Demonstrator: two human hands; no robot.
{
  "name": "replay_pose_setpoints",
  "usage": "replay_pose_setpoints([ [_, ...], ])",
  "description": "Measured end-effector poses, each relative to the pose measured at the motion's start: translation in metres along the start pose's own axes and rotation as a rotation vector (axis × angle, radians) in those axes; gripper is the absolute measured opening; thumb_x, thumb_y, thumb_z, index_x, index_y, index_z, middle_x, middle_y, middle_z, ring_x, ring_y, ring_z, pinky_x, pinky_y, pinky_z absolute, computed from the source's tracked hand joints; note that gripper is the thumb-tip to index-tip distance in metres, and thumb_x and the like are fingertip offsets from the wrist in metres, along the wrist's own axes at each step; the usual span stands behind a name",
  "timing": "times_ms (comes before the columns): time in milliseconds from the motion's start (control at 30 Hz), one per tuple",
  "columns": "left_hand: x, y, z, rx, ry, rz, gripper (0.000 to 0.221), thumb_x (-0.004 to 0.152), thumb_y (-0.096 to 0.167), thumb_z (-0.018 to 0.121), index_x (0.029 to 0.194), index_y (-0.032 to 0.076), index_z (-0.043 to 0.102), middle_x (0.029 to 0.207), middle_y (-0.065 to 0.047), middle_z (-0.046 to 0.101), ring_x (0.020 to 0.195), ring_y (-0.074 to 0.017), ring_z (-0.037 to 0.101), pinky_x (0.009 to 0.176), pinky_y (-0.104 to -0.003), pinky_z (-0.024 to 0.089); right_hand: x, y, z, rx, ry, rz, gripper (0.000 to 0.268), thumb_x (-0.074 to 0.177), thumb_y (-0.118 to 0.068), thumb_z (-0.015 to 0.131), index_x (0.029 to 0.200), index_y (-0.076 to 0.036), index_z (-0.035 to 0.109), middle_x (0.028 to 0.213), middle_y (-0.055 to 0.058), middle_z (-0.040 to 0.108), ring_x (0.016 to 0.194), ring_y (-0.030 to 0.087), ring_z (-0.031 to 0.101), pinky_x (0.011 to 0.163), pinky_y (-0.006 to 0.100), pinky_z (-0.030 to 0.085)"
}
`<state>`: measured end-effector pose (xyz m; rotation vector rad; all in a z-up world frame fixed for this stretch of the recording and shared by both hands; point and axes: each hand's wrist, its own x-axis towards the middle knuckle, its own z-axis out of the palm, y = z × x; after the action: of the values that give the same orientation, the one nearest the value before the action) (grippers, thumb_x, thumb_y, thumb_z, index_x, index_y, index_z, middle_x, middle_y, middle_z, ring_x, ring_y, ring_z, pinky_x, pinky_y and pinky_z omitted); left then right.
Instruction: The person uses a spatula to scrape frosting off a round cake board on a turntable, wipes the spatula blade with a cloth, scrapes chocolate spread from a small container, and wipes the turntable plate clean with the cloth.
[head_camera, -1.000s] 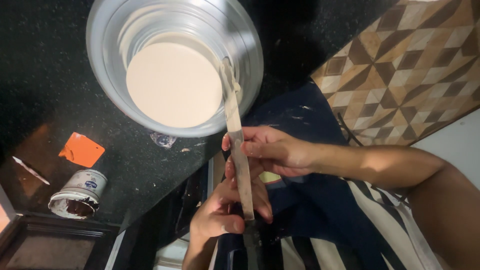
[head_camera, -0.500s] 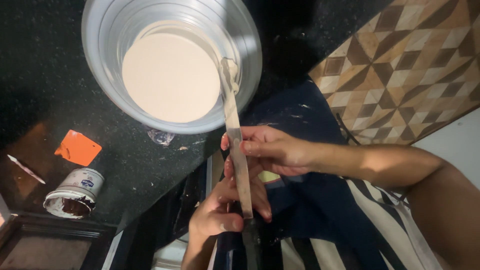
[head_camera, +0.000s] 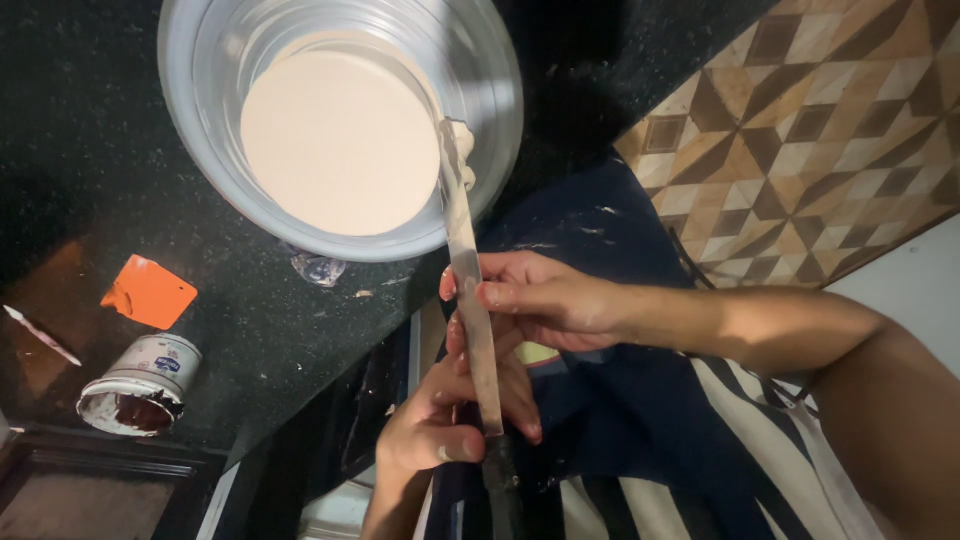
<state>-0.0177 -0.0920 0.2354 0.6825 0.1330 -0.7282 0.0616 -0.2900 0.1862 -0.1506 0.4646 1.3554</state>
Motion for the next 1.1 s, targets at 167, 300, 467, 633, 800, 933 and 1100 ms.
replay_pose_setpoints([
  [167,0.0,0.0,-0.003,0.024,-0.037,0.003,0.059,0.091,0.055,0.066,0.1,-0.003,0.076,0.1,-0.012,0.075,0.101,-0.0286,0.068,0.093,-0.039,0.048,0.0,0.001,-0.001,0.005,0.011,0.011,0.044,0.104,-0.03,0.064,0.137,-0.005,0.048,0.121,0.017,0.067,0.119,0.029,0.067,0.098,0.045,0.058],
  [300,-0.004,-0.001,-0.008,0.034,-0.048,-0.009,0.06,0.092,0.056,0.066,0.099,-0.003,0.076,0.101,-0.013,0.075,0.1,-0.0295,0.068,0.097,-0.042,0.049,-0.001,0.003,-0.002,-0.015,0.016,-0.009,0.044,0.106,-0.029,0.064,0.138,-0.004,0.047,0.121,0.018,0.067,0.119,0.03,0.067,0.1,0.046,0.058],
  [467,-0.024,0.035,-0.04,0.569,0.149,0.096,0.066,0.096,0.061,0.066,0.103,-0.004,0.071,0.105,-0.016,0.072,0.105,-0.0296,0.069,0.097,-0.042,0.052,-0.036,-0.041,0.016,-0.105,0.053,-0.174,0.052,0.103,-0.029,0.064,0.143,-0.002,0.045,0.113,0.019,0.07,0.103,0.034,0.073,0.096,0.05,0.063],
  [633,-0.022,0.061,-0.226,0.76,1.037,0.613,0.062,0.115,0.057,0.059,0.134,-0.001,0.058,0.107,-0.009,0.065,0.09,-0.0176,0.053,0.077,-0.031,0.039,-0.113,-0.113,-0.024,-0.834,0.195,-0.787,0.049,0.115,-0.041,0.049,0.117,0.006,0.061,0.099,0.024,0.068,0.079,0.026,0.073,0.075,0.035,0.062],
  [800,0.022,-0.061,-0.208,0.386,1.117,0.644,0.07,0.108,0.058,0.046,0.152,0.004,0.041,0.146,-0.014,0.057,0.137,-0.025,0.058,0.116,-0.043,0.049,-0.156,-0.098,-0.14,-0.896,0.701,-1.002,0.035,0.125,-0.028,0.043,0.11,0.002,0.052,0.087,0.018,0.06,0.072,0.026,0.06,0.067,0.037,0.05],
  [933,0.057,-0.202,-0.138,0.515,0.55,0.348,0.025,0.103,0.013,0.063,0.125,0.002,0.064,0.127,-0.017,0.07,0.107,-0.0262,0.064,0.096,-0.038,0.053,-0.146,-0.028,-0.144,-0.836,0.934,-1.032,0.022,0.122,-0.027,0.05,0.108,-0.011,0.05,0.071,0.01,0.058,0.05,0.019,0.053,0.045,0.033,0.041],
  [1100,0.062,-0.168,-0.119,0.893,0.121,0.258,0.032,0.104,0.017,0.064,0.134,0.008,0.066,0.138,-0.019,0.065,0.127,-0.0278,0.061,0.105,-0.039,0.048,-0.112,0.022,-0.152,-0.881,0.917,-0.883,0.012,0.115,-0.018,0.051,0.124,-0.01,0.05,0.08,0.008,0.063,0.051,0.015,0.056,0.042,0.028,0.042],
])
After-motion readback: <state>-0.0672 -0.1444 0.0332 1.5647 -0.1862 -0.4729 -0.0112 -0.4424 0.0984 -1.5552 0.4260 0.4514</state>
